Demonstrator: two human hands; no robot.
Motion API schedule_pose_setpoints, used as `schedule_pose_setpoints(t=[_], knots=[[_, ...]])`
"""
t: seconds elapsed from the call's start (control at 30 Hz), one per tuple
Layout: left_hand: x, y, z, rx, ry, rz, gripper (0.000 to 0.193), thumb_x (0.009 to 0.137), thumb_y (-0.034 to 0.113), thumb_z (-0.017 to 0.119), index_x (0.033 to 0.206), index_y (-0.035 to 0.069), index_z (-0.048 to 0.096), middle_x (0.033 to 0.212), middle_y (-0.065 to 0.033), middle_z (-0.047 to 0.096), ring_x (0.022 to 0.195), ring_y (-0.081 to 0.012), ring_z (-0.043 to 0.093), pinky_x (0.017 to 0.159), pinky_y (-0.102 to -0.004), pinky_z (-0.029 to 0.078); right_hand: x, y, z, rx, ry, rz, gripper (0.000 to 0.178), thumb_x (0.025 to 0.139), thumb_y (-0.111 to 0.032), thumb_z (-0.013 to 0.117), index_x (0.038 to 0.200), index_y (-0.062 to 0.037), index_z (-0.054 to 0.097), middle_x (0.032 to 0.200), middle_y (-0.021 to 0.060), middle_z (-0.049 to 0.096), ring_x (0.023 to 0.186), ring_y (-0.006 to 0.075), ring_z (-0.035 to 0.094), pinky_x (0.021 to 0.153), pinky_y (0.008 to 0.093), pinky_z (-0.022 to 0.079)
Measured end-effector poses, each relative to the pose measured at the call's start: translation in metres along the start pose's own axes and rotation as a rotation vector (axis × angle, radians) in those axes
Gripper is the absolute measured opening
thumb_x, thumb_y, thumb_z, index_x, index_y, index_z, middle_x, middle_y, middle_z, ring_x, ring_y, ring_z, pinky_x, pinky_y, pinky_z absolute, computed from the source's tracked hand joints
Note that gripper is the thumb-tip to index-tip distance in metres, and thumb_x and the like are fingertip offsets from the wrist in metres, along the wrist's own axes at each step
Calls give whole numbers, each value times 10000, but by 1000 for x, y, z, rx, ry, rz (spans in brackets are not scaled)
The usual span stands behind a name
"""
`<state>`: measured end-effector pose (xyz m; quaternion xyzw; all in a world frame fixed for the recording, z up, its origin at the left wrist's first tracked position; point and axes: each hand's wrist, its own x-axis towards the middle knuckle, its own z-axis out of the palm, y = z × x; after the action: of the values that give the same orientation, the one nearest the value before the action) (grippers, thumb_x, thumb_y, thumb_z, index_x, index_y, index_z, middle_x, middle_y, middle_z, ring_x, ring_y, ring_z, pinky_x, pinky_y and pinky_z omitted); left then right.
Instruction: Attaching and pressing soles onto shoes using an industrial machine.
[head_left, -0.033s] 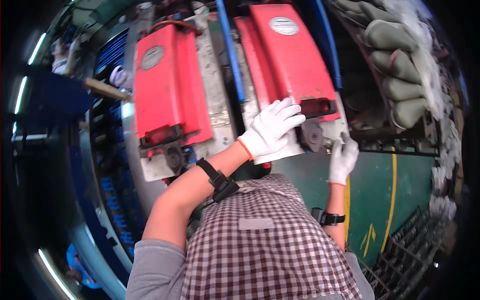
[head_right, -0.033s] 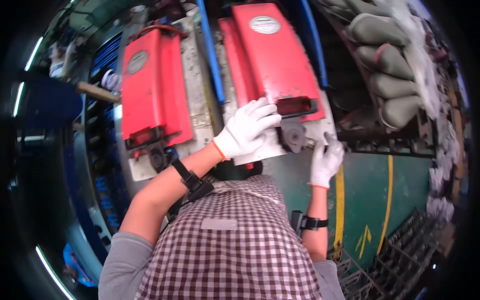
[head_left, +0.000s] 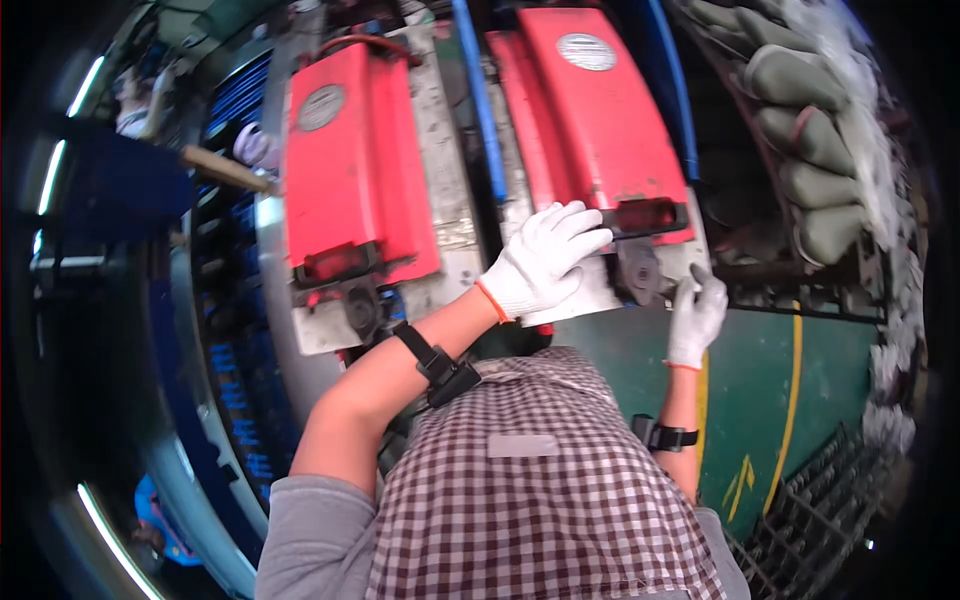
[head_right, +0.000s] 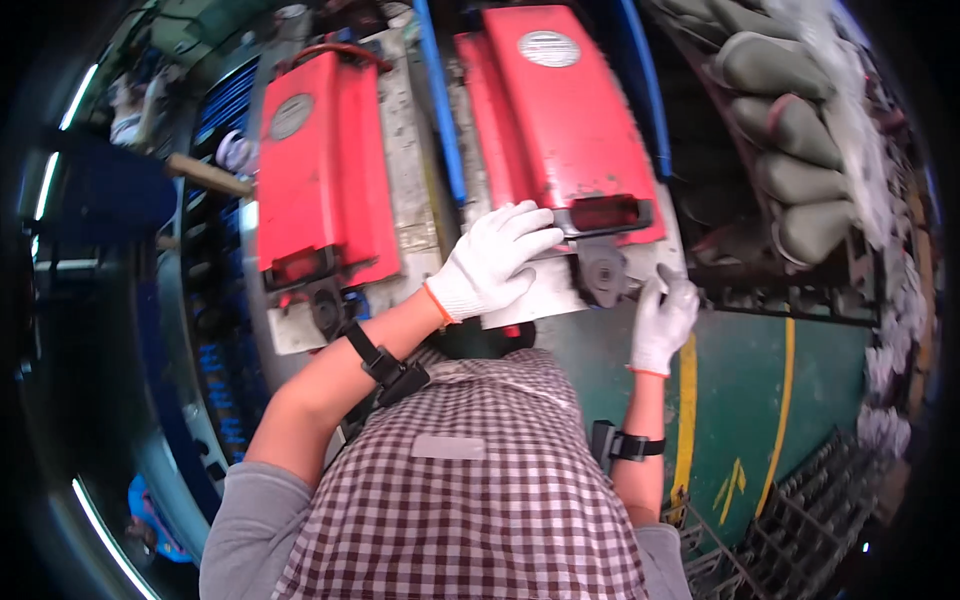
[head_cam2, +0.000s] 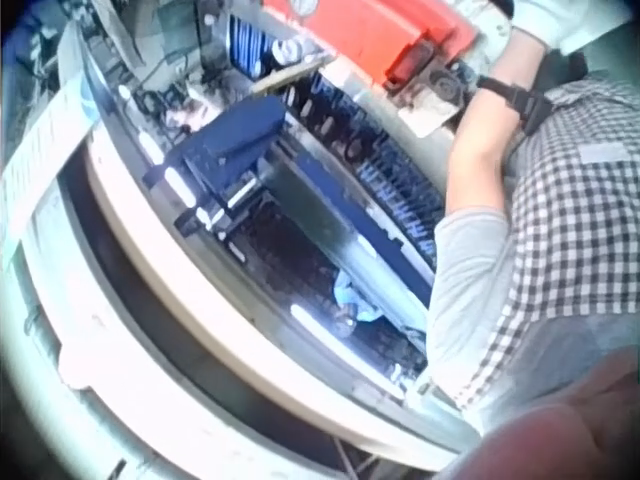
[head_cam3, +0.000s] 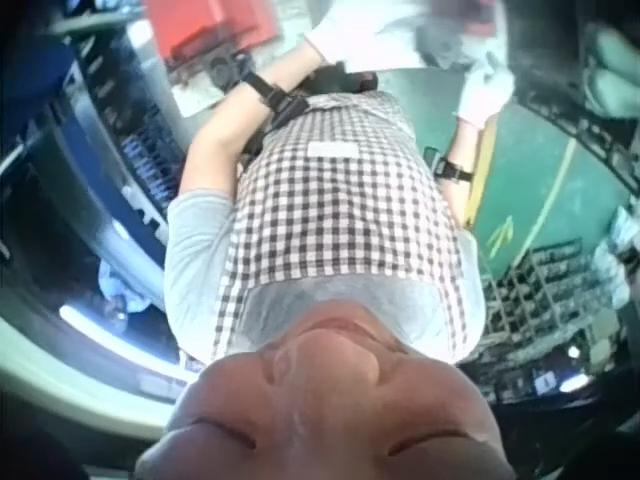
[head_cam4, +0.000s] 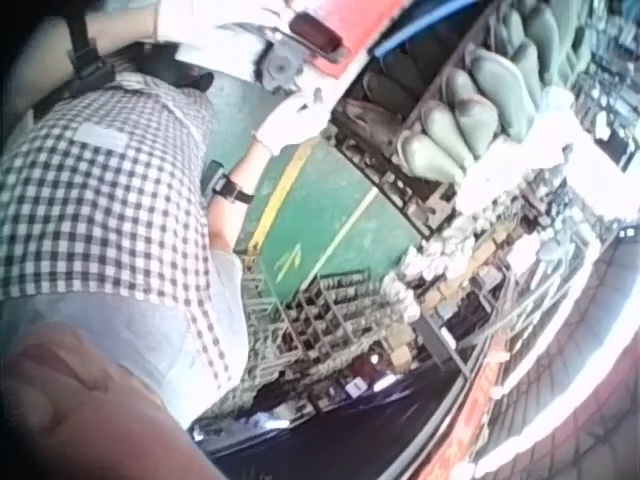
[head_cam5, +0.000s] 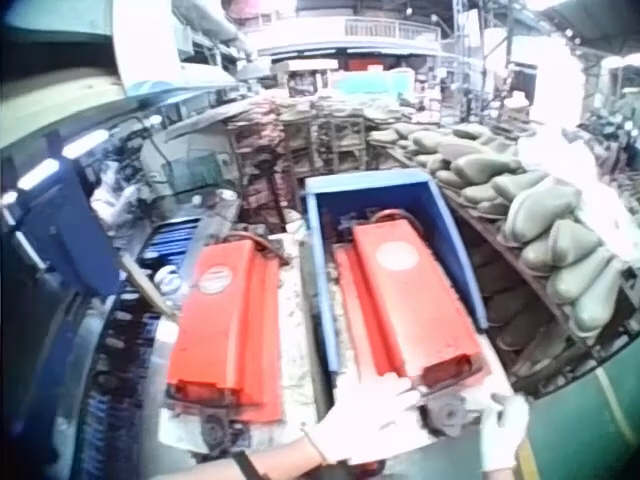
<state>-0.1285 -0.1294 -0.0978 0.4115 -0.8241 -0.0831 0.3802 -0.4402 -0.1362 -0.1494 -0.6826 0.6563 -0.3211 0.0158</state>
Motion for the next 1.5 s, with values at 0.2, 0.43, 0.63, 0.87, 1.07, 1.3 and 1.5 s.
schedule_pose_setpoints(t=[0.2, 0.43, 0.63, 0.87, 1.07, 1.3, 1.5], knots=[[-91, -12, -113, 252, 306, -448, 290, 789, 13, 695, 1078, 27, 712, 1035, -164, 713, 993, -362, 696, 889, -429, 560, 31, -40, 33, -235, -182, 146, 405, 1026, -446, 532, 1038, -95, 734, 996, 206, 731, 913, 432, 694, 773, 528, 538], [-160, -17, -184, 462, -123, -734, 329, 787, 298, 818, 986, 48, 737, 897, -153, 711, 885, -346, 700, 786, -443, 551, 34, -32, 43, -237, -161, 184, 415, 1030, -480, 531, 1060, -113, 724, 1039, 189, 737, 960, 418, 698, 789, 514, 537], [-131, -43, -173, 471, -470, -1090, 472, 790, 554, 762, 807, 83, 756, 785, -183, 719, 767, -363, 724, 701, -464, 567, 34, -33, 43, -222, -191, 215, 402, 1025, -481, 537, 1100, -138, 732, 1043, 177, 739, 964, 397, 701, 797, 497, 537], [-142, -48, -170, 456, -441, -1068, 442, 784, 524, 766, 834, 84, 763, 799, -172, 724, 772, -362, 721, 710, -467, 568, 30, -40, 42, -234, -205, 277, 439, 1040, -479, 520, 1190, -127, 736, 1144, 181, 727, 1068, 399, 687, 878, 484, 533], [-126, -51, -177, 369, -516, -1116, 495, 761, 534, 751, 861, 50, 782, 816, -215, 731, 806, -375, 740, 749, -461, 586, 35, 21, 64, -156, -126, 149, 517, 1044, -502, 499, 1402, -154, 632, 1285, 186, 695, 1180, 407, 661, 924, 481, 529], [-134, -52, -172, 402, -486, -1117, 511, 757, 538, 766, 863, 39, 774, 836, -207, 732, 812, -368, 732, 755, -454, 578, 37, -10, 59, -269, -190, 293, 496, 1029, -533, 495, 1330, -187, 683, 1218, 171, 722, 1115, 420, 681, 902, 500, 537], [-132, -50, -171, 381, -491, -1102, 472, 762, 534, 752, 843, 70, 781, 829, -188, 737, 813, -369, 732, 745, -463, 576, 31, 4, 54, -203, -153, 229, 483, 1026, -536, 491, 1322, -207, 684, 1166, 204, 724, 1072, 455, 679, 878, 537, 529]])
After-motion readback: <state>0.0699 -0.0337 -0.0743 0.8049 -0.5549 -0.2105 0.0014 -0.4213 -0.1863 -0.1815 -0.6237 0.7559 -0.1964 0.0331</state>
